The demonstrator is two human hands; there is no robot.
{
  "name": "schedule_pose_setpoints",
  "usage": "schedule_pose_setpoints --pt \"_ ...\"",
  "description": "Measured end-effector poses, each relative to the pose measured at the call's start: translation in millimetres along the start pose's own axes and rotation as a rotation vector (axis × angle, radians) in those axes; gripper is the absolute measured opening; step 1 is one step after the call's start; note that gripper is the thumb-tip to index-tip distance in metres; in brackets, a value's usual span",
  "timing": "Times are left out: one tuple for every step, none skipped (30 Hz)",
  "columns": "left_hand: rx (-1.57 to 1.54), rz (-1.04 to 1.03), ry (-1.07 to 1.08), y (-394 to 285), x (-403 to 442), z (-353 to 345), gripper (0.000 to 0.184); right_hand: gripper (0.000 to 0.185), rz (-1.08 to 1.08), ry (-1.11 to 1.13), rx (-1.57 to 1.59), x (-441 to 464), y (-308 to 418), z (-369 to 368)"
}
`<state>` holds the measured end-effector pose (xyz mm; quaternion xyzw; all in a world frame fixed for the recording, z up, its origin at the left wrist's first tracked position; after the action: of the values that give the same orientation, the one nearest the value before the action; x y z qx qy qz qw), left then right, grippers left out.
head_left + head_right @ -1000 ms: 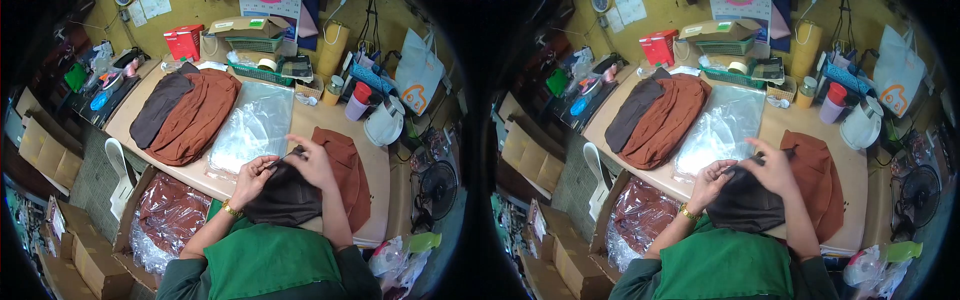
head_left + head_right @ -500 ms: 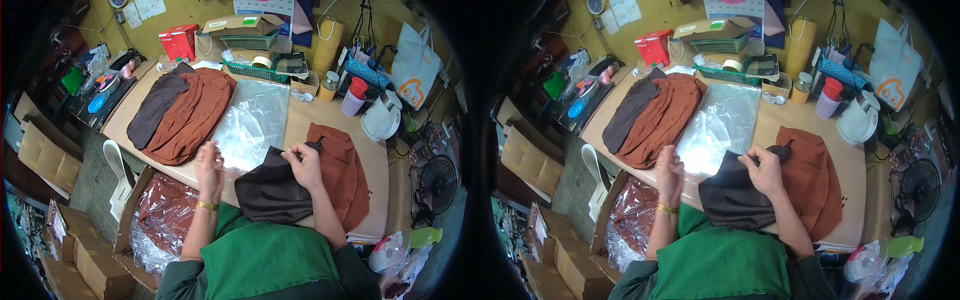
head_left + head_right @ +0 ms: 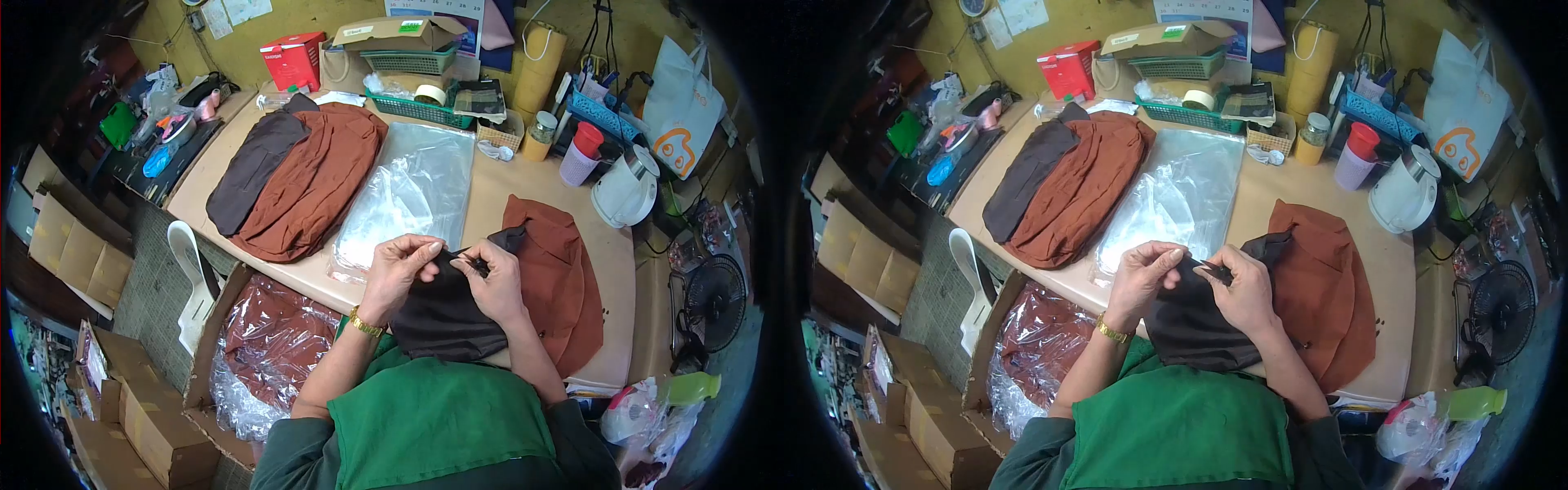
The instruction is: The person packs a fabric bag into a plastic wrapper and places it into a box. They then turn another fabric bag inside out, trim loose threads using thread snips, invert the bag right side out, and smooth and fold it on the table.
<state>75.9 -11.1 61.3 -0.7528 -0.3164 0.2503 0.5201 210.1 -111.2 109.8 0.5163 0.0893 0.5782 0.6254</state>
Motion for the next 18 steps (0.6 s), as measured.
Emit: schedule_pose_setpoints --pt "0.001 0.002 0.002 3.6 -0.8 -2.7 0.027 0.018 -0.021 0.037 -0.035 -0.5 -0.9 -0.7" --pt "-0.189 -0.003 -0.005 6.2 -3.0 -5.8 0.022 0.018 -0.024 0.036 -0.034 -0.3 2.6 -0.6" --pt "-0.377 -0.008 -0.014 7.4 -4.2 -6.6 0.019 0.019 -0.009 -0.052 -0.077 0.8 10.2 4.0" --pt "-0.375 -0.007 -0.016 7.2 -5.0 -4.8 0.019 0.021 0.005 -0.139 -0.118 1.1 17.4 10.0" --pt "-0.447 -0.004 0.037 5.9 -5.9 -5.2 0.019 0.021 0.003 -0.138 -0.115 1.6 22.0 12.8" --pt "-0.519 -0.001 0.09 4.6 -6.4 -6.6 0.02 0.024 0.031 -0.136 -0.174 2.2 28.6 16.0" --pt "-0.519 0.0 0.089 2.7 -7.3 -8.3 0.02 0.029 0.058 -0.134 -0.233 2.5 34.3 18.4" --pt "-0.517 0.001 0.057 -0.6 -8.6 -9.9 0.021 0.029 0.057 -0.133 -0.232 2.7 36.9 19.9" --pt "-0.515 0.002 0.026 -1.9 -9.4 -10.2 0.022 0.03 0.142 -0.129 -0.316 2.5 44.5 19.8" --pt "-0.515 0.002 0.026 0.1 -8.6 -9.4 0.022 0.031 0.229 -0.124 -0.4 2.2 52.1 19.1" --pt "-0.524 -0.039 0.029 1.2 -7.5 -7.3 0.021 0.034 0.311 -0.129 -0.476 2.3 59.3 18.7" --pt "-0.534 -0.079 0.034 1.5 -7.1 -6.0 0.02 0.034 0.311 -0.128 -0.477 2.9 60.8 17.8" --pt "-0.535 -0.079 0.034 3.0 -7.1 -6.5 0.02 0.033 0.344 -0.142 -0.495 2.7 64.5 16.0" --pt "-0.508 -0.114 0.033 2.3 -7.3 -6.8 0.019 0.031 0.376 -0.156 -0.512 2.4 67.9 14.2" --pt "-0.481 -0.149 0.032 1.4 -7.5 -7.6 0.018 0.028 0.394 -0.162 -0.521 2.5 69.5 12.3" --pt "-0.482 -0.149 0.032 1.6 -7.5 -9.8 0.018 0.028 0.394 -0.162 -0.521 3.3 72.0 11.6" --pt "-0.447 -0.168 0.015 0.5 -8.3 -11.7 0.017 0.026 0.414 -0.154 -0.538 3.4 76.8 10.8" --pt "-0.411 -0.187 -0.002 -0.4 -9.0 -12.2 0.017 0.025 0.434 -0.146 -0.555 3.4 79.8 9.6"
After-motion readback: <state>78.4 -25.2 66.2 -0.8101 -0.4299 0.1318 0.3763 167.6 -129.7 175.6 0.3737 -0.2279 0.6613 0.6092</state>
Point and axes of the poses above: each hand's wrist, its own x-axis towards the middle knuckle, its own z-axis out of the back of the hand, y = z × x, the point moved 6 cm from there along x, towards the middle knuckle, and after that the axes turned 1 degree about -x, right-handed, at the moved point
